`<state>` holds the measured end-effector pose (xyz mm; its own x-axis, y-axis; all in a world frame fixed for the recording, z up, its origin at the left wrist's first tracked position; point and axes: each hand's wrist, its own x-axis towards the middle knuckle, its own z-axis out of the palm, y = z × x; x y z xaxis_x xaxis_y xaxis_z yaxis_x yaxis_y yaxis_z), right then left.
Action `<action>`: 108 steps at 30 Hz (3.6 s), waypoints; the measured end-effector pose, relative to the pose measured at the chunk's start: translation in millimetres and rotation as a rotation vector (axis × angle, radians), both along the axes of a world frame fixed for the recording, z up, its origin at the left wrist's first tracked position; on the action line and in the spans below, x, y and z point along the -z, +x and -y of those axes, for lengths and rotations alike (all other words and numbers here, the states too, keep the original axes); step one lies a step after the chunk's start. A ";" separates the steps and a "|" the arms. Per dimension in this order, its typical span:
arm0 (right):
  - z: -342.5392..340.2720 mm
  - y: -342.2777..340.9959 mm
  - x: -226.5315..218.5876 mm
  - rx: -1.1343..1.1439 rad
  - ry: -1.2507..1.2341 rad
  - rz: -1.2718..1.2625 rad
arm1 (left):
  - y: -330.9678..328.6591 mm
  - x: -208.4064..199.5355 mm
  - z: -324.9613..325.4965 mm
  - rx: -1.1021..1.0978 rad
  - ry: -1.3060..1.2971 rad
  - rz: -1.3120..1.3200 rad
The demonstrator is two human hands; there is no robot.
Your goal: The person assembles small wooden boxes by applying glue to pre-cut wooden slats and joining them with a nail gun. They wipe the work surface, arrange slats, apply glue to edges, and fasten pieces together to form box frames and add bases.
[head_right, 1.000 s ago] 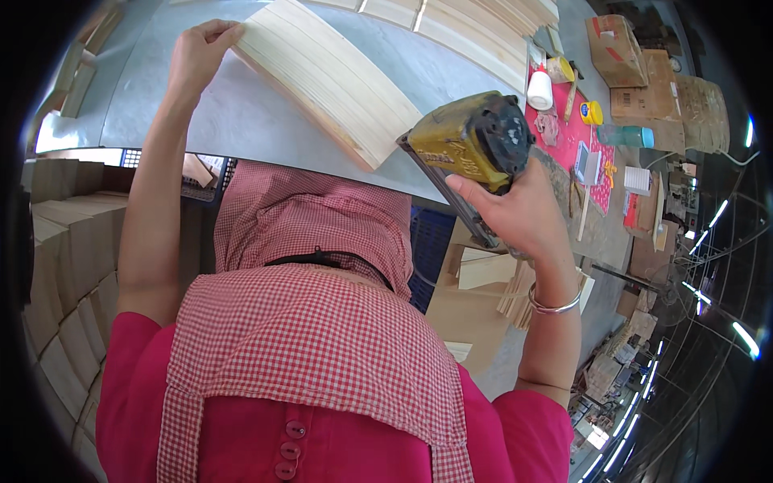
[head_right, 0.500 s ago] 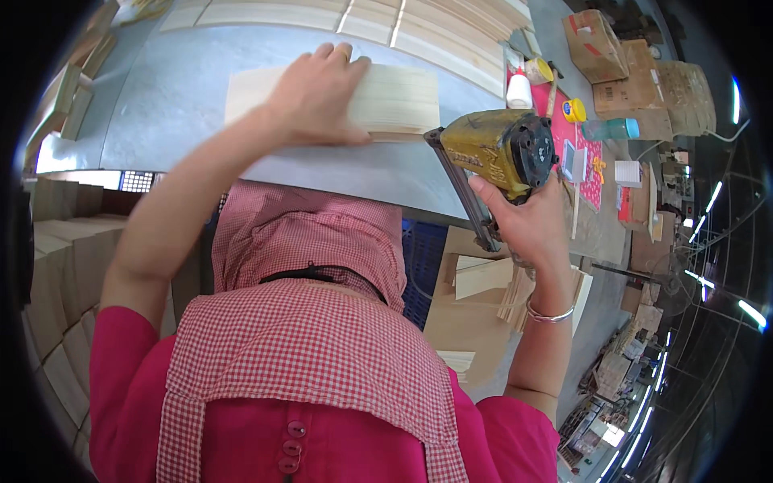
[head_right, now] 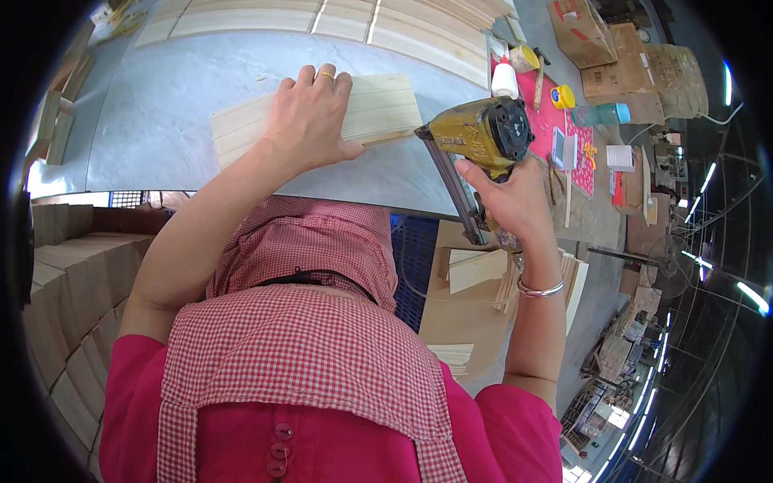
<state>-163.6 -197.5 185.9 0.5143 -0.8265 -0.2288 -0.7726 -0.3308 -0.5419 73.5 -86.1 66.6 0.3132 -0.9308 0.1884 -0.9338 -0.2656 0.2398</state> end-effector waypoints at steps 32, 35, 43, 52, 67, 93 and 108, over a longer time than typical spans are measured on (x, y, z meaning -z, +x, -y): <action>-43.1 44.2 -2.6 -0.189 0.032 -0.056 | 48.3 11.3 -110.3 -0.083 -0.059 -0.148; -37.2 41.2 0.4 -0.283 -0.026 -0.033 | 48.5 11.1 -110.8 -0.078 -0.063 -0.156; -62.4 55.7 -13.0 -0.194 0.029 -0.021 | 67.1 48.0 -152.6 -0.049 -0.325 -0.499; -97.7 75.3 1.9 -0.366 0.160 0.036 | 41.7 71.3 -130.3 -0.070 -0.416 -0.439; -135.5 70.2 16.2 -0.064 0.269 0.016 | 39.4 77.6 -129.7 -0.082 -0.424 -0.423; -114.2 125.1 1.0 -0.484 -0.019 -0.002 | 39.0 74.7 -131.1 -0.127 -0.446 -0.517; -96.0 132.8 -14.9 -0.426 0.051 0.021 | 38.2 73.6 -131.0 -0.122 -0.446 -0.519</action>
<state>-30.9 -101.6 200.7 0.8124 -0.5270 -0.2494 -0.5612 -0.5907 -0.5798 111.7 44.9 -7.0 0.5636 -0.7519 0.3421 -0.6384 -0.1336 0.7580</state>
